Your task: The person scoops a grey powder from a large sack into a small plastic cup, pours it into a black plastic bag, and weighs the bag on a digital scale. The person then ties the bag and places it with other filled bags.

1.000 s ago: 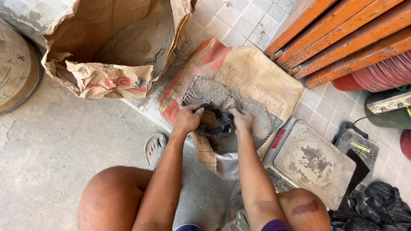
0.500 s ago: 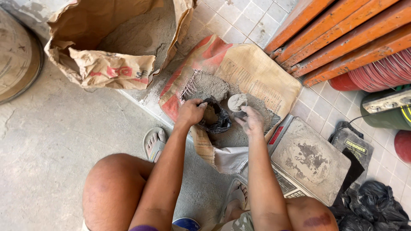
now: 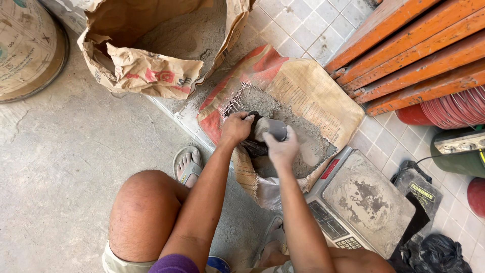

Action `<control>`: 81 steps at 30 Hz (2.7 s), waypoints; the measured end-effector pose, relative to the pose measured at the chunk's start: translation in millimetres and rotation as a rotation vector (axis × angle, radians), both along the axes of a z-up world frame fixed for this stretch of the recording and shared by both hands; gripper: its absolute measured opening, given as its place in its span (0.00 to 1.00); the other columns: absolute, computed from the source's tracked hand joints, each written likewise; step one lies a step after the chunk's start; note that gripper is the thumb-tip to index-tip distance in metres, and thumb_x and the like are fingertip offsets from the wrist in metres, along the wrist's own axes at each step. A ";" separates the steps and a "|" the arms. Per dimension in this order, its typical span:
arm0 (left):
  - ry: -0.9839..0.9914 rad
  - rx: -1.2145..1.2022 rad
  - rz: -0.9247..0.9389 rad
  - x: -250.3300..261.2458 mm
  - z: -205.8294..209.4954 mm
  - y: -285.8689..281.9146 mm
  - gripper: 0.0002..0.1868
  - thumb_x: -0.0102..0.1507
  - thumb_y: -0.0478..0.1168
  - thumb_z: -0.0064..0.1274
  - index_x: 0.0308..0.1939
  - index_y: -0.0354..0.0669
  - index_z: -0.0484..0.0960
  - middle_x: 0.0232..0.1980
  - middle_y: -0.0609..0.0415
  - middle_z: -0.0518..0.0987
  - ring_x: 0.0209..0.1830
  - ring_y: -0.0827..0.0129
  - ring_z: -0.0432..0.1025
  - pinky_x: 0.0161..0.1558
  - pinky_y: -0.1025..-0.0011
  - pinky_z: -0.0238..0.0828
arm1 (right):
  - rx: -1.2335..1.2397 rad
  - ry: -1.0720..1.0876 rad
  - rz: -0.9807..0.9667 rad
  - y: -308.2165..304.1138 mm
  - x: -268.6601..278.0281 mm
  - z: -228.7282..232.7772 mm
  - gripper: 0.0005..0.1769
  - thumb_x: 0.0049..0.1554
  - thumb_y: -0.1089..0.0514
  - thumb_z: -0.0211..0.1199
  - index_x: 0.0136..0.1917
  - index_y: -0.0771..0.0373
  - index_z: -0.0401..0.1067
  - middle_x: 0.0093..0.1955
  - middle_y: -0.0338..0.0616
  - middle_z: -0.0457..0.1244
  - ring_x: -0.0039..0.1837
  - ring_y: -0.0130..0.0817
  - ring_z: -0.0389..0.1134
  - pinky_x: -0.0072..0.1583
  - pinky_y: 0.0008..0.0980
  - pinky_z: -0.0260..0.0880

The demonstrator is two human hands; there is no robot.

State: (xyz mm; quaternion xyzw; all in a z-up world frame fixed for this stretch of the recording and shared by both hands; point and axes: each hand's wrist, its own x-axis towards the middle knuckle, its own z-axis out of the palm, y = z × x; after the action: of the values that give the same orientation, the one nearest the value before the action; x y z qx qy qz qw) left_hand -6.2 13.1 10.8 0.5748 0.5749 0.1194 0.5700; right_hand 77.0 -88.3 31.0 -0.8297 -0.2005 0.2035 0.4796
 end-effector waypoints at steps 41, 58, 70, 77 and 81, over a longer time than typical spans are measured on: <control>0.026 0.064 0.035 -10.5 -4.7 2.9 0.12 0.56 0.52 0.46 0.40 0.64 0.81 0.41 0.51 0.78 0.51 0.53 0.68 0.52 0.59 0.65 | -0.852 -0.042 0.017 -41.9 66.1 -89.0 0.39 0.40 0.37 0.61 0.58 0.62 0.61 0.52 0.56 0.61 0.59 0.51 0.61 0.57 0.46 0.62; -0.018 0.014 0.040 -12.0 2.3 5.7 0.12 0.56 0.51 0.46 0.40 0.63 0.81 0.40 0.49 0.78 0.50 0.52 0.68 0.50 0.59 0.65 | 0.044 0.610 -0.321 -22.0 81.8 -103.5 0.30 0.41 0.56 0.69 0.54 0.70 0.65 0.48 0.68 0.59 0.49 0.60 0.64 0.47 0.54 0.69; 0.037 0.037 0.015 -13.7 -0.7 2.7 0.12 0.56 0.52 0.46 0.40 0.66 0.81 0.43 0.52 0.78 0.52 0.55 0.67 0.53 0.60 0.64 | 0.109 0.580 -0.364 -42.1 105.6 -114.5 0.20 0.44 0.61 0.62 0.50 0.67 0.66 0.47 0.70 0.58 0.55 0.63 0.61 0.53 0.52 0.66; 0.096 0.115 -0.077 -10.7 -21.0 11.4 0.13 0.57 0.53 0.46 0.42 0.65 0.80 0.45 0.54 0.77 0.53 0.54 0.67 0.55 0.59 0.64 | -0.485 -0.165 0.006 -27.0 76.6 -49.5 0.16 0.44 0.41 0.58 0.43 0.50 0.73 0.33 0.43 0.65 0.39 0.38 0.67 0.41 0.32 0.71; 0.116 0.175 -0.148 -9.1 0.2 -2.0 0.12 0.57 0.52 0.45 0.42 0.65 0.80 0.45 0.58 0.78 0.52 0.55 0.68 0.54 0.60 0.64 | -0.911 -0.056 0.420 -23.4 9.1 5.1 0.41 0.42 0.27 0.54 0.54 0.63 0.68 0.51 0.53 0.63 0.60 0.46 0.62 0.59 0.44 0.62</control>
State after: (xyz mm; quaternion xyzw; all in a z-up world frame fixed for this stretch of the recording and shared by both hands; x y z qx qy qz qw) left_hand -15.3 11.1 11.0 0.6692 0.5502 0.0934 0.4906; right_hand 86.1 -111.8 36.2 -0.9017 -0.2666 0.3402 0.0118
